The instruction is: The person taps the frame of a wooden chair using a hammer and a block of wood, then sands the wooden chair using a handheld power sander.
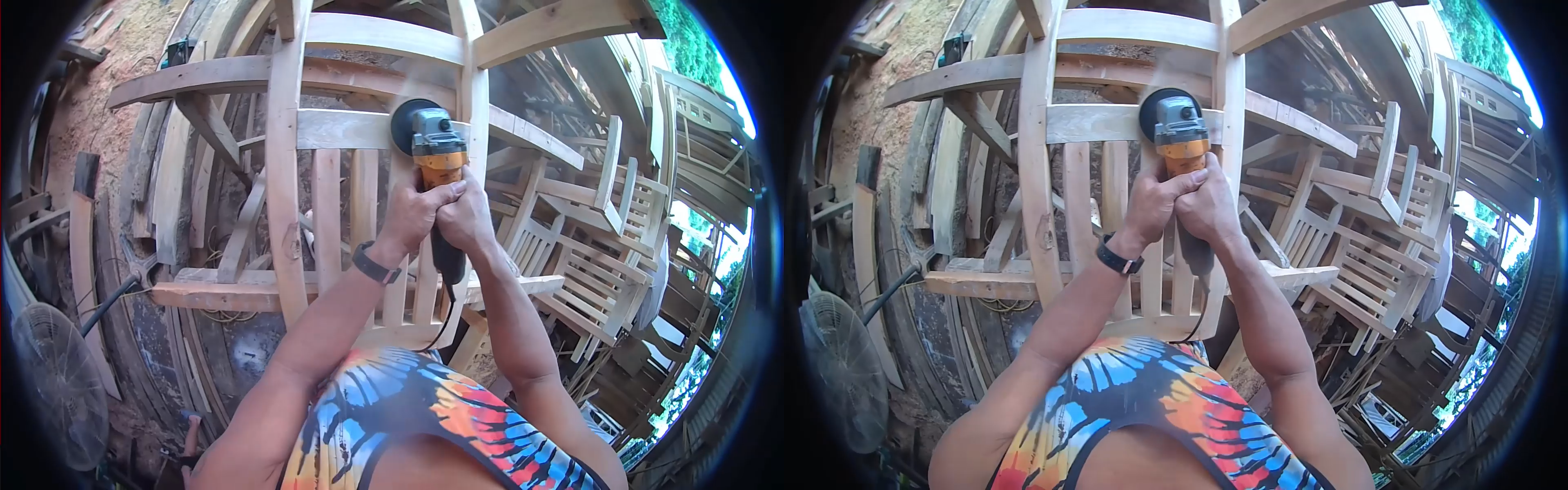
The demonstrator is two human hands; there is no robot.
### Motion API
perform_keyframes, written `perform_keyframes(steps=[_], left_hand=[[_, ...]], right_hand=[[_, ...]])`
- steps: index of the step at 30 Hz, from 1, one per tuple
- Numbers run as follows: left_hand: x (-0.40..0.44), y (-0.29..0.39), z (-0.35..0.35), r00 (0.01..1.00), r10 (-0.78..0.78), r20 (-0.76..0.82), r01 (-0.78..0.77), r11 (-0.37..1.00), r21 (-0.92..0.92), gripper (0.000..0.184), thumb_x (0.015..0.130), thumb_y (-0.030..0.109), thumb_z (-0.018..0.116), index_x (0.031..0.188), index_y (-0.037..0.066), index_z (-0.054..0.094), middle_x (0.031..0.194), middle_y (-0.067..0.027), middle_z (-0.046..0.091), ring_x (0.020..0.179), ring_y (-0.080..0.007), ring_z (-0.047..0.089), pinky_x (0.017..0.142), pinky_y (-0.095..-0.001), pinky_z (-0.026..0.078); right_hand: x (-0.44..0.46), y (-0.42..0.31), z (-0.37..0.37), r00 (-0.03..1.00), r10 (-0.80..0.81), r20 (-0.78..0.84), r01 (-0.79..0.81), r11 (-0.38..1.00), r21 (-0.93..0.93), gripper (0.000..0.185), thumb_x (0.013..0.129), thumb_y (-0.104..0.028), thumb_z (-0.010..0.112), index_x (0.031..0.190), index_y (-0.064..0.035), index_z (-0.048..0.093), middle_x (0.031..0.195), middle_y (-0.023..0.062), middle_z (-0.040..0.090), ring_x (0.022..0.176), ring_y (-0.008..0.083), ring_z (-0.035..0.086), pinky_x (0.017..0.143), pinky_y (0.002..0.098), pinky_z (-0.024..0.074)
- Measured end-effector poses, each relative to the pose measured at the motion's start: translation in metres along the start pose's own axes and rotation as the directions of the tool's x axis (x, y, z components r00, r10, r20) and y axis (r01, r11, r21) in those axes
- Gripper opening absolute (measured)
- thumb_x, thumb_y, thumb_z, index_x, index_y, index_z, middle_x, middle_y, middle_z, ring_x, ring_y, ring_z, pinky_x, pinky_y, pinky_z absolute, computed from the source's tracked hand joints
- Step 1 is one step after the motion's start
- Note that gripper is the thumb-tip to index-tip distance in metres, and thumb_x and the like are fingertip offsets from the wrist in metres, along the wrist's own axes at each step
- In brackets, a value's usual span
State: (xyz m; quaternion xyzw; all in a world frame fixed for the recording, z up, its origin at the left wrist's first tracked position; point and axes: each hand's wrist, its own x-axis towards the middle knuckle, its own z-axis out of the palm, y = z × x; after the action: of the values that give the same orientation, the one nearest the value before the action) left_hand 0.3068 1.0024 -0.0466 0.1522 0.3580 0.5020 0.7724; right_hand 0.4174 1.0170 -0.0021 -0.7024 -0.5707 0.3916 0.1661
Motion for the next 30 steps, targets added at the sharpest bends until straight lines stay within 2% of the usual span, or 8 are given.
perform_keyframes(steps=[5, 10, 12, 18, 21, 22, 23, 30], left_hand=[[-0.028, 0.032, -0.041, 0.966, 0.104, -0.238, -0.015, 0.936, 0.351, 0.047, 0.085, 0.016, 0.081, 0.123, -0.005, 0.064, 0.113, -0.0145, 0.073, 0.103, -0.0207, 0.071, 0.094, -0.0331, 0.054], [-0.035, 0.049, -0.061, 0.938, 0.271, -0.217, -0.143, 0.871, 0.47, 0.049, 0.084, 0.019, 0.081, 0.122, -0.007, 0.065, 0.113, -0.0166, 0.074, 0.102, -0.0217, 0.072, 0.092, -0.0345, 0.055], [-0.035, 0.051, -0.056, 0.967, 0.08, -0.244, 0.004, 0.945, 0.326, 0.051, 0.084, 0.018, 0.082, 0.125, -0.006, 0.064, 0.115, -0.0161, 0.073, 0.104, -0.0221, 0.071, 0.094, -0.0341, 0.054], [-0.019, -0.001, -0.007, 1.0, 0.006, -0.025, -0.005, 0.998, 0.063, 0.043, 0.091, 0.011, 0.076, 0.13, -0.003, 0.062, 0.119, -0.0113, 0.07, 0.105, -0.0174, 0.068, 0.096, -0.0315, 0.054], [0.002, -0.034, 0.022, 0.994, -0.04, 0.103, 0.049, 0.995, -0.083, 0.04, 0.094, 0.011, 0.073, 0.13, -0.002, 0.062, 0.119, -0.0103, 0.07, 0.104, -0.0164, 0.068, 0.095, -0.0308, 0.054], [0.01, -0.041, 0.031, 0.993, -0.041, 0.109, 0.051, 0.994, -0.092, 0.04, 0.094, 0.011, 0.073, 0.13, -0.002, 0.062, 0.119, -0.0103, 0.07, 0.104, -0.0164, 0.068, 0.095, -0.0308, 0.054], [0.018, -0.045, 0.039, 0.984, -0.075, 0.161, 0.087, 0.993, -0.074, 0.039, 0.095, 0.011, 0.072, 0.13, -0.002, 0.062, 0.119, -0.0101, 0.07, 0.104, -0.0161, 0.068, 0.095, -0.0305, 0.054], [0.027, -0.045, 0.054, 0.969, -0.111, 0.22, 0.122, 0.992, -0.034, 0.037, 0.096, 0.012, 0.071, 0.129, -0.001, 0.062, 0.116, -0.0091, 0.071, 0.104, -0.0152, 0.068, 0.094, -0.0296, 0.053]], right_hand=[[-0.009, -0.026, 0.049, 0.987, -0.087, 0.137, 0.048, 0.963, 0.264, 0.045, 0.083, -0.013, 0.07, 0.124, 0.0032, 0.057, 0.107, 0.0237, 0.073, 0.105, 0.0357, 0.073, 0.089, 0.0411, 0.056], [-0.004, -0.03, 0.077, 0.979, -0.138, 0.151, 0.08, 0.939, 0.333, 0.045, 0.083, -0.013, 0.068, 0.123, 0.0033, 0.057, 0.104, 0.0237, 0.073, 0.103, 0.0373, 0.072, 0.09, 0.0427, 0.0548], [-0.005, -0.029, 0.073, 0.984, -0.099, 0.15, 0.053, 0.957, 0.287, 0.045, 0.082, -0.012, 0.067, 0.123, 0.0037, 0.056, 0.104, 0.0252, 0.072, 0.106, 0.0388, 0.071, 0.091, 0.0435, 0.0547], [-0.022, -0.007, 0.009, 0.993, 0.114, 0.039, -0.117, 0.99, 0.082, 0.047, 0.08, -0.01, 0.066, 0.123, 0.0047, 0.055, 0.105, 0.0269, 0.072, 0.107, 0.0413, 0.071, 0.091, 0.0447, 0.0557], [-0.024, 0.007, -0.026, 0.989, 0.101, -0.109, -0.112, 0.989, -0.099, 0.044, 0.081, -0.003, 0.062, 0.125, 0.0031, 0.058, 0.102, 0.0196, 0.074, 0.098, 0.027, 0.074, 0.087, 0.0373, 0.0563], [-0.021, 0.016, -0.035, 0.984, 0.096, -0.152, -0.117, 0.983, -0.139, 0.043, 0.081, -0.004, 0.062, 0.123, 0.0032, 0.058, 0.101, 0.0203, 0.074, 0.097, 0.0282, 0.074, 0.086, 0.0377, 0.0566], [-0.02, 0.017, -0.046, 0.976, 0.114, -0.186, -0.135, 0.986, -0.103, 0.041, 0.079, -0.008, 0.066, 0.118, 0.0035, 0.058, 0.1, 0.0275, 0.073, 0.101, 0.0431, 0.072, 0.086, 0.0458, 0.0574], [-0.016, 0.023, -0.063, 0.982, 0.033, -0.185, -0.05, 0.995, -0.087, 0.041, 0.079, -0.008, 0.069, 0.117, 0.0026, 0.059, 0.099, 0.0228, 0.075, 0.096, 0.0356, 0.075, 0.084, 0.0418, 0.0581]])
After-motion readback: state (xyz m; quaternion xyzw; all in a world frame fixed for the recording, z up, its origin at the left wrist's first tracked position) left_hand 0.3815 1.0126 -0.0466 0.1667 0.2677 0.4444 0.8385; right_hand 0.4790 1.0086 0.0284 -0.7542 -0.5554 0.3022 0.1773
